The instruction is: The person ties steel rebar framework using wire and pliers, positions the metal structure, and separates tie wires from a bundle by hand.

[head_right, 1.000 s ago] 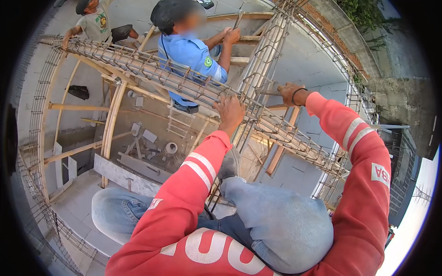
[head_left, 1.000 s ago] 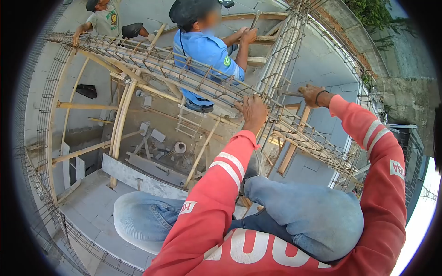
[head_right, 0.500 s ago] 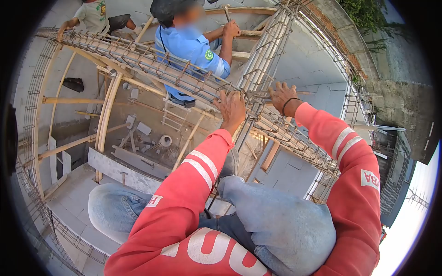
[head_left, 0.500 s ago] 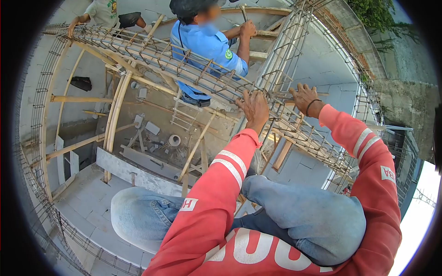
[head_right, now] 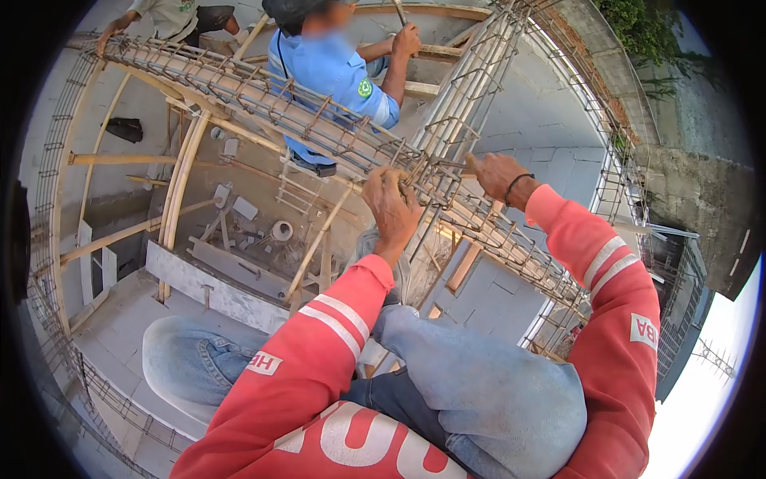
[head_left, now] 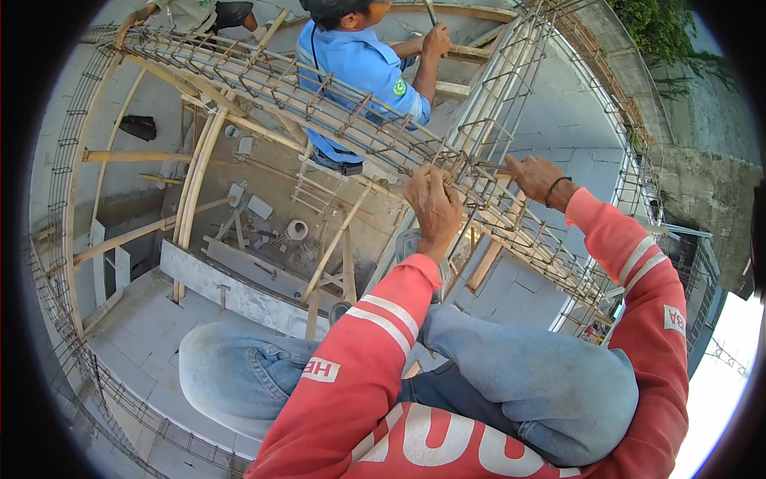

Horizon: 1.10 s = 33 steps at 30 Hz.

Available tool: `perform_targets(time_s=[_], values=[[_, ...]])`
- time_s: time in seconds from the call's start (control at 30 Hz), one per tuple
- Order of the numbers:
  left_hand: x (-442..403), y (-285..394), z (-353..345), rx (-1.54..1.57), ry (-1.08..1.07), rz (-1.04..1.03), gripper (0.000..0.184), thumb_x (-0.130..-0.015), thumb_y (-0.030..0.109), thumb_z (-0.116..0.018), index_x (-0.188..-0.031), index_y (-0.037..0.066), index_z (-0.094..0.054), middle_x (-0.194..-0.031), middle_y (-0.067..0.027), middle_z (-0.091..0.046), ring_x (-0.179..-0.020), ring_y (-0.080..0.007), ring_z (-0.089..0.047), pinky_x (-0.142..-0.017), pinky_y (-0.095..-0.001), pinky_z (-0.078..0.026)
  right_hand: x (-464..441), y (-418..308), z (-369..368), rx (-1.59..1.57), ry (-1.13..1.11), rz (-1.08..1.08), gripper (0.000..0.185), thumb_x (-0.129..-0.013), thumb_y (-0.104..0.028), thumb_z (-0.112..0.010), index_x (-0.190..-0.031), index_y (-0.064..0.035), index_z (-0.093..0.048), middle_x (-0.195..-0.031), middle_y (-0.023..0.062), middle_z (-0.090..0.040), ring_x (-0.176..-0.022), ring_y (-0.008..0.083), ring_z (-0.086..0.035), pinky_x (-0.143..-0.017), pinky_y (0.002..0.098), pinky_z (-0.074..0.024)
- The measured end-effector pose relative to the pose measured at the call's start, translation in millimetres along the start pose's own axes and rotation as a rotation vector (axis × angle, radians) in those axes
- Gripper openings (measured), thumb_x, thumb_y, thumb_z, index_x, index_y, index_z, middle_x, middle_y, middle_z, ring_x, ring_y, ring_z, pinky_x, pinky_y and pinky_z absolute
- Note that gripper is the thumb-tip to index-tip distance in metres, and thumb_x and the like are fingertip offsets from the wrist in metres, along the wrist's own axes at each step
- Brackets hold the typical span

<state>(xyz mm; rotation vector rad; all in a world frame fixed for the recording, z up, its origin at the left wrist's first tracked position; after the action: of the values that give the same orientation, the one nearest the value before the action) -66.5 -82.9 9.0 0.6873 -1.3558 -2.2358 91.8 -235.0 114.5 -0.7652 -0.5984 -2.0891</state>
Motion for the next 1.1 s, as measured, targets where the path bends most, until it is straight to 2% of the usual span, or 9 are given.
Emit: perform_targets(time_s=[0.13, 0.3, 0.4, 0.47, 0.57, 0.8, 0.87, 1.0, 1.1], values=[[-26.3, -8.4, 6.2, 0.164, -0.054, 0.442, 0.015, -0.070, -0.004, -0.061, -0.084, 0.001, -0.062, -0.097, -0.0172, -0.057, -0.101, -0.0373, -0.053, -0.086, -0.0473, -0.041, -7.9, 10.4, 6.8, 0.010, -0.053, -0.016, 0.045, -0.093, -0.007, -0.051, -0.137, -0.0002, -0.043, -0.091, 0.0229, -0.066, -0.084, 0.0394, -0.068, -0.071, 0.0472, -0.0568], [-6.9, -24.1, 14.5, 0.004, 0.139, 0.434, 0.008, -0.071, -0.004, -0.059, -0.076, -0.001, -0.064, -0.094, -0.0187, -0.061, -0.090, -0.0379, -0.058, -0.082, -0.0483, -0.044, -10.2, 14.2, 18.2, 0.200, 0.012, 0.087, 0.044, -0.093, -0.006, -0.049, -0.136, -0.0006, -0.044, -0.091, 0.0195, -0.066, -0.084, 0.0366, -0.069, -0.071, 0.0445, -0.0577], [-4.5, -50.1, 21.5, 0.021, -0.082, 0.619, 0.024, -0.072, 0.005, -0.066, -0.094, -0.001, -0.070, -0.110, -0.0215, -0.064, -0.106, -0.0378, -0.058, -0.093, -0.0461, -0.045, -7.7, 9.3, 16.6, 0.190, 0.013, 0.083, 0.043, -0.094, -0.006, -0.049, -0.137, -0.0001, -0.044, -0.090, 0.0198, -0.066, -0.082, 0.0379, -0.069, -0.070, 0.0456, -0.0576], [-23.8, -53.0, 12.1, 0.010, -0.736, 0.466, 0.062, -0.069, 0.021, -0.077, -0.124, -0.002, -0.061, -0.130, -0.0245, -0.057, -0.125, -0.0372, -0.051, -0.107, -0.0432, -0.039, -3.0, 3.2, 14.7, 0.169, 0.011, 0.076, 0.043, -0.094, -0.006, -0.048, -0.137, 0.0000, -0.043, -0.090, 0.0200, -0.066, -0.081, 0.0386, -0.069, -0.070, 0.0463, -0.0575], [-14.2, -87.5, 1.2, 0.104, -0.863, 0.305, 0.098, -0.063, 0.039, -0.084, -0.141, -0.005, -0.042, -0.140, -0.0280, -0.049, -0.135, -0.0390, -0.042, -0.113, -0.0429, -0.034, 2.4, -2.6, 20.0, 0.184, -0.010, 0.071, 0.049, -0.093, -0.003, -0.047, -0.142, -0.0015, -0.039, -0.088, 0.0208, -0.065, -0.084, 0.0371, -0.068, -0.071, 0.0458, -0.0564], [-10.4, -73.5, 0.6, -0.212, -0.872, 0.123, 0.107, -0.073, 0.059, -0.076, -0.143, -0.009, -0.034, -0.143, -0.0288, -0.044, -0.138, -0.0409, -0.037, -0.113, -0.0464, -0.033, 1.5, 1.7, 8.1, 0.131, -0.014, 0.070, 0.045, -0.094, -0.005, -0.046, -0.138, -0.0011, -0.040, -0.088, 0.0213, -0.065, -0.082, 0.0387, -0.068, -0.070, 0.0469, -0.0564], [-13.0, -70.6, -10.5, -0.246, -0.817, -0.150, 0.114, -0.072, 0.063, -0.074, -0.144, -0.013, -0.029, -0.143, -0.0296, -0.043, -0.133, -0.0411, -0.043, -0.110, -0.0446, -0.036, -1.5, 2.3, 12.9, 0.144, 0.003, 0.083, 0.042, -0.094, -0.005, -0.049, -0.135, -0.0015, -0.042, -0.086, 0.0207, -0.065, -0.081, 0.0386, -0.068, -0.068, 0.0471, -0.0571], [-41.6, -72.8, -34.9, -0.103, -1.103, 0.241, 0.118, -0.070, 0.063, -0.076, -0.147, -0.010, -0.024, -0.143, -0.0299, -0.043, -0.128, -0.0421, -0.048, -0.106, -0.0431, -0.040, -0.7, -3.9, 29.9, 0.167, -0.012, 0.116, 0.031, -0.093, -0.006, -0.049, -0.124, -0.0003, -0.047, -0.087, 0.0190, -0.066, -0.081, 0.0368, -0.069, -0.066, 0.0459, -0.0569], [-48.1, -80.1, -41.0, 0.132, -1.044, 0.232, 0.114, -0.067, 0.057, -0.078, -0.152, 0.002, -0.025, -0.147, -0.0295, -0.040, -0.134, -0.0414, -0.043, -0.112, -0.0422, -0.037, -5.2, -10.1, 44.1, 0.197, -0.048, 0.122, 0.027, -0.095, -0.009, -0.049, -0.121, -0.0004, -0.049, -0.087, 0.0182, -0.066, -0.081, 0.0359, -0.069, -0.064, 0.0449, -0.0568]])
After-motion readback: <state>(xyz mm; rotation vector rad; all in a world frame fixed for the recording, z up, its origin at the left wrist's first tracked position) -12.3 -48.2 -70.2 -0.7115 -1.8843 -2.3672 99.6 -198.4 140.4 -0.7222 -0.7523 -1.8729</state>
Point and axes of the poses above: each hand's wrist, its own x-axis away from the middle knuckle, its own z-axis out of the back of the hand, y = z × x, the point moved 1 cm from there along -x, towards the middle knuckle
